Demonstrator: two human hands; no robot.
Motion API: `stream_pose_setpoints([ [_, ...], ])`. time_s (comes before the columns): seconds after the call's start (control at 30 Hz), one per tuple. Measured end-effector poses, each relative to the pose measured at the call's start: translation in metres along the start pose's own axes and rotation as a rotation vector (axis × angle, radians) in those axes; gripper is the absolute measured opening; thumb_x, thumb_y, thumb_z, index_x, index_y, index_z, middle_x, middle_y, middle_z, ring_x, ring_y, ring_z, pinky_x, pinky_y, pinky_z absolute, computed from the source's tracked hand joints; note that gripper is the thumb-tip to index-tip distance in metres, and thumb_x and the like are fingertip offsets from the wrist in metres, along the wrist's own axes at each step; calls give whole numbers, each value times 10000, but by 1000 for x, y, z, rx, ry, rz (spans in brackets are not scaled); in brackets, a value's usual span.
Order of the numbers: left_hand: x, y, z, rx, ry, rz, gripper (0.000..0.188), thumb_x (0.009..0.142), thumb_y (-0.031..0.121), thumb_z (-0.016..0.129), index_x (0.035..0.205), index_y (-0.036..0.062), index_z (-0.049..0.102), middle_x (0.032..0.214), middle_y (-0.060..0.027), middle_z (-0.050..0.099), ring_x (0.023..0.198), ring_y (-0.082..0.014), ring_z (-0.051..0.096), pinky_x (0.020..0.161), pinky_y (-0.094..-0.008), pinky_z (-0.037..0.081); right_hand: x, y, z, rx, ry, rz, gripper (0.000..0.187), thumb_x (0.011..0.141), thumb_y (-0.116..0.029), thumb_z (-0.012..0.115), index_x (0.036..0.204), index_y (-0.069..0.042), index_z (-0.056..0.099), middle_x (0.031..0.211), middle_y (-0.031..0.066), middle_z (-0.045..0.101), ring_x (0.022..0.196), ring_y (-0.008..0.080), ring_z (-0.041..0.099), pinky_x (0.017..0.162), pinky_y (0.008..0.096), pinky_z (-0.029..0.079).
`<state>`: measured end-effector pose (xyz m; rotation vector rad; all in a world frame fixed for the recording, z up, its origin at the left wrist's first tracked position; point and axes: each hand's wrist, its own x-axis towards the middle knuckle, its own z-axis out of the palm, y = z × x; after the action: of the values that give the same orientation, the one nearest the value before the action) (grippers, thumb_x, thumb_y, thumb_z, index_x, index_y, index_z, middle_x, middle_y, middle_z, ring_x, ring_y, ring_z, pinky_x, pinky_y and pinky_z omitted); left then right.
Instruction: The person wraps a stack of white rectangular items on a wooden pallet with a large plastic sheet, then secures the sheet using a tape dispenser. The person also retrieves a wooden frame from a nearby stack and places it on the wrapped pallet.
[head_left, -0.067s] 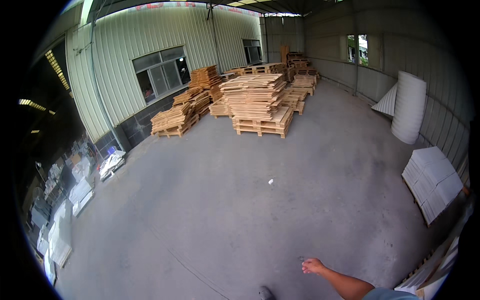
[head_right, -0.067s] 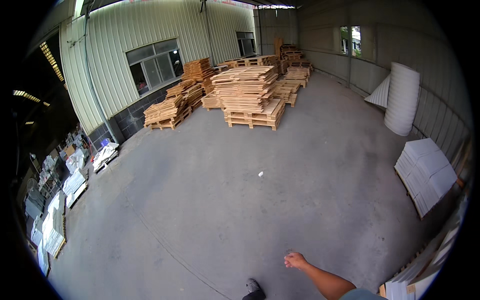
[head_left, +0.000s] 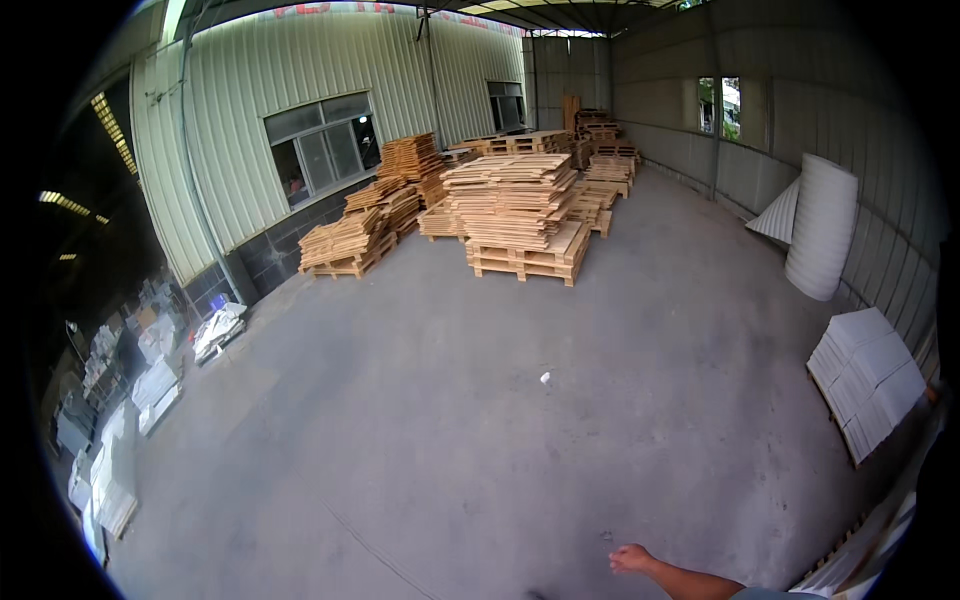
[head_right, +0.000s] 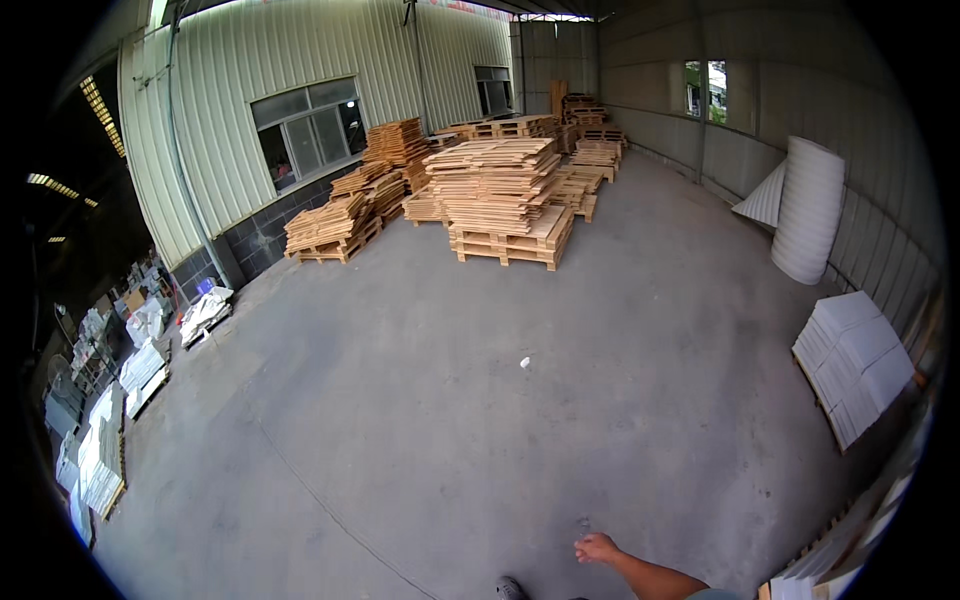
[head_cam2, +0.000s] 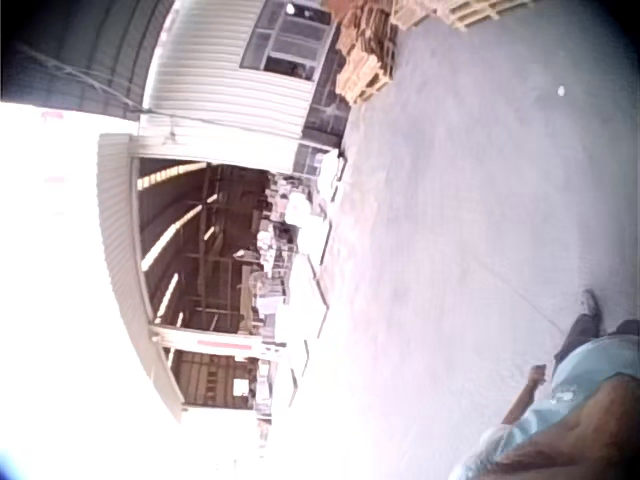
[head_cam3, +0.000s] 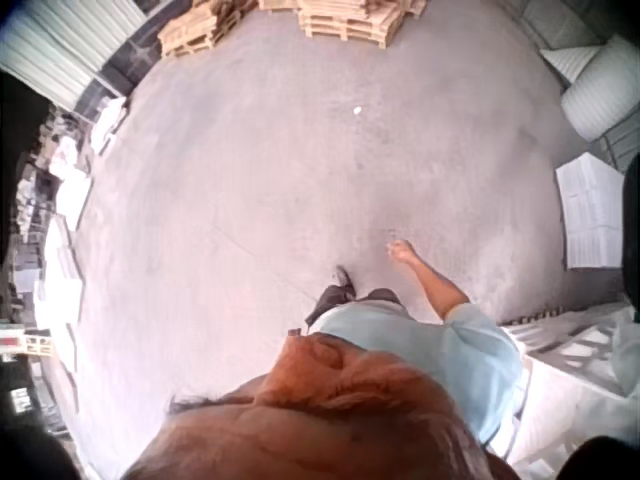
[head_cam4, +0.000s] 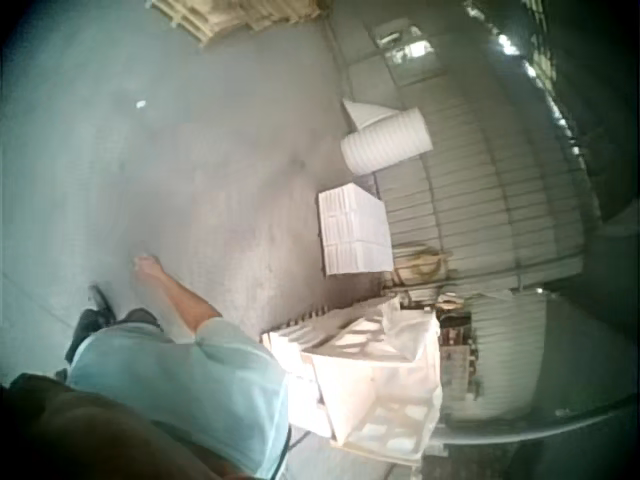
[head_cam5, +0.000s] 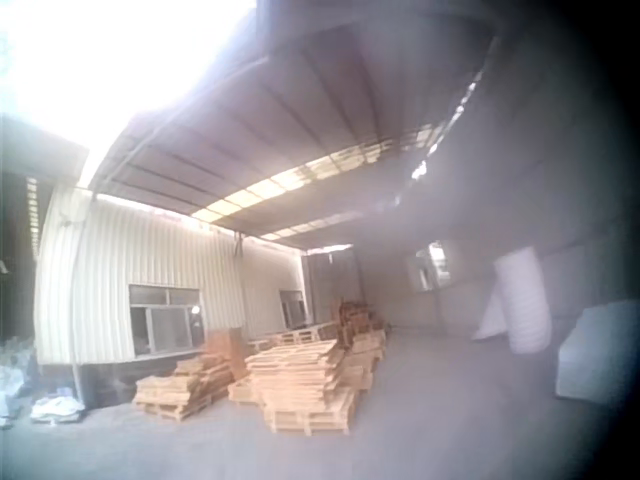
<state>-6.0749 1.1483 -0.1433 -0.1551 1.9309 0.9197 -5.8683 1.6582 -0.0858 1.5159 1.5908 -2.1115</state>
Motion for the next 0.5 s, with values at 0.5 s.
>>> stream_pose_setpoints([
  [0.5, 351, 480, -95, -13, 41, 211, 424, 902, 373, 529, 1069, -16, 547, 817, -142, 620, 599, -207, 619, 491, -333, 520, 233, -152, -15, 132, 62, 363, 321, 870, -283, 420, 1008, -55, 600, 821, 125, 624, 687, 276, 602, 508, 447, 435],
])
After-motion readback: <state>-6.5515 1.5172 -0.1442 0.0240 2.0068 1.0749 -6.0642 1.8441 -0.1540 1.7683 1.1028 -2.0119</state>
